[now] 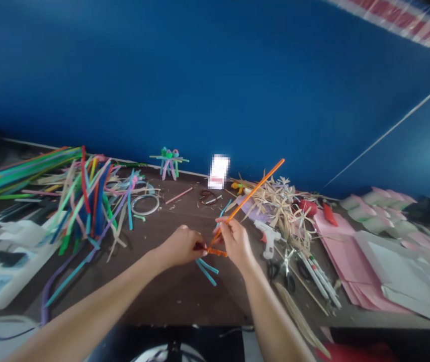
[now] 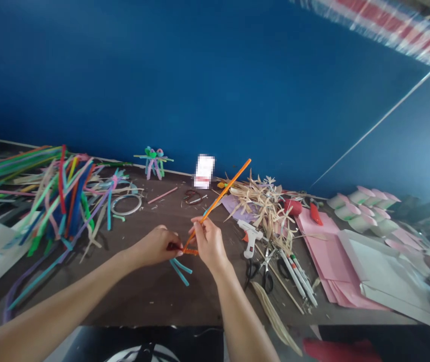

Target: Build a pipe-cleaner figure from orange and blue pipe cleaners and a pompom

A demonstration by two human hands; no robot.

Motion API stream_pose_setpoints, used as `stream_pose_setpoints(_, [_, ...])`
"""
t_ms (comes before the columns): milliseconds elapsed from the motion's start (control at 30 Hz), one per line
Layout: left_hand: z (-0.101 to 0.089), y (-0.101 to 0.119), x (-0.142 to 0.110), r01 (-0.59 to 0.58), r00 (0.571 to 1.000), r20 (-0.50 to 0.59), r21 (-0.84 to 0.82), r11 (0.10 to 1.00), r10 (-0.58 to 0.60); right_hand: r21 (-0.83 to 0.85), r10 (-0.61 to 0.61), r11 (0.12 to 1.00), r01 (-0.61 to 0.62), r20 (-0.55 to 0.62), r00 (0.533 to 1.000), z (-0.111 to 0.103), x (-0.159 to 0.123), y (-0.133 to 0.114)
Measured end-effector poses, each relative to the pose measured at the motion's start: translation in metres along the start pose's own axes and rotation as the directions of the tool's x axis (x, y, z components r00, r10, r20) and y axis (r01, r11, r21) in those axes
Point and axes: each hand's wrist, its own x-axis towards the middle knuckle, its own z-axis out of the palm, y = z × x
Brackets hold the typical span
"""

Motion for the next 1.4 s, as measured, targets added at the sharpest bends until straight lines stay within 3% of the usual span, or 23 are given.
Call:
stream_pose_setpoints(267, [0.007,-0.001,-0.002,0.008,1.0,-0.001,-0.111,0.994,-0.008,0.022,0.06,0.998,-0.062,0.063,0.996,0.005,0.005,0.003])
stream_pose_setpoints(500, [0.022,-0.013,-0.004,0.034,0.998,-0.038,-0.172,0.985,-0.041,-0.302,-0.04,0.95,0.083,0.147,0.988,0.011,-0.007,0.0])
stream_pose_setpoints(600, [0.027,-0.021,-0.006,0.101,0.993,-0.02,-0.343,0.934,-0.114,-0.379,-0.077,0.919,0.109,0.098,0.992,0.005,-0.016,0.002])
stream_pose_setpoints(667, [0.028,-0.025,-0.008,0.143,0.987,-0.003,-0.459,0.877,-0.163,-0.439,-0.034,0.898,0.027,-0.008,0.999,-0.011,-0.021,0.009])
stream_pose_setpoints(733, [0.027,-0.028,-0.011,0.17,0.978,-0.01,-0.531,0.83,-0.207,-0.584,0.008,0.801,-0.131,-0.208,0.978,-0.037,-0.023,0.02])
stream_pose_setpoints(867, [0.028,-0.026,-0.014,0.142,0.959,-0.114,-0.595,0.791,-0.258,-0.761,0.111,0.424,-0.49,-0.494,0.863,-0.092,-0.024,0.04])
stream_pose_setpoints(933, [0.03,-0.023,-0.012,0.091,0.95,-0.19,-0.593,0.8,-0.248,-0.75,0.208,0.302,-0.589,-0.551,0.808,-0.109,-0.023,0.046])
stream_pose_setpoints(1000, [0.032,-0.021,-0.01,0.024,0.943,-0.264,-0.552,0.833,-0.202,-0.734,0.288,0.269,-0.623,-0.556,0.78,-0.117,-0.02,0.05])
stream_pose_setpoints(1100, [0.032,-0.019,-0.006,-0.043,0.942,-0.312,-0.484,0.874,-0.127,-0.724,0.329,0.302,-0.621,-0.532,0.78,-0.122,-0.016,0.054])
stream_pose_setpoints(1233, [0.03,-0.02,-0.006,-0.035,0.947,-0.305,-0.414,0.91,-0.102,-0.693,0.331,0.397,-0.602,-0.503,0.798,-0.125,-0.014,0.056])
stream_pose_setpoints(1300, [0.029,-0.023,-0.007,-0.01,0.95,-0.291,-0.382,0.924,-0.11,-0.655,0.32,0.487,-0.578,-0.482,0.816,-0.12,-0.018,0.057])
stream_pose_setpoints(1400, [0.028,-0.028,-0.007,0.022,0.956,-0.269,-0.334,0.942,-0.118,-0.507,0.281,0.703,-0.499,-0.446,0.85,-0.097,-0.03,0.056])
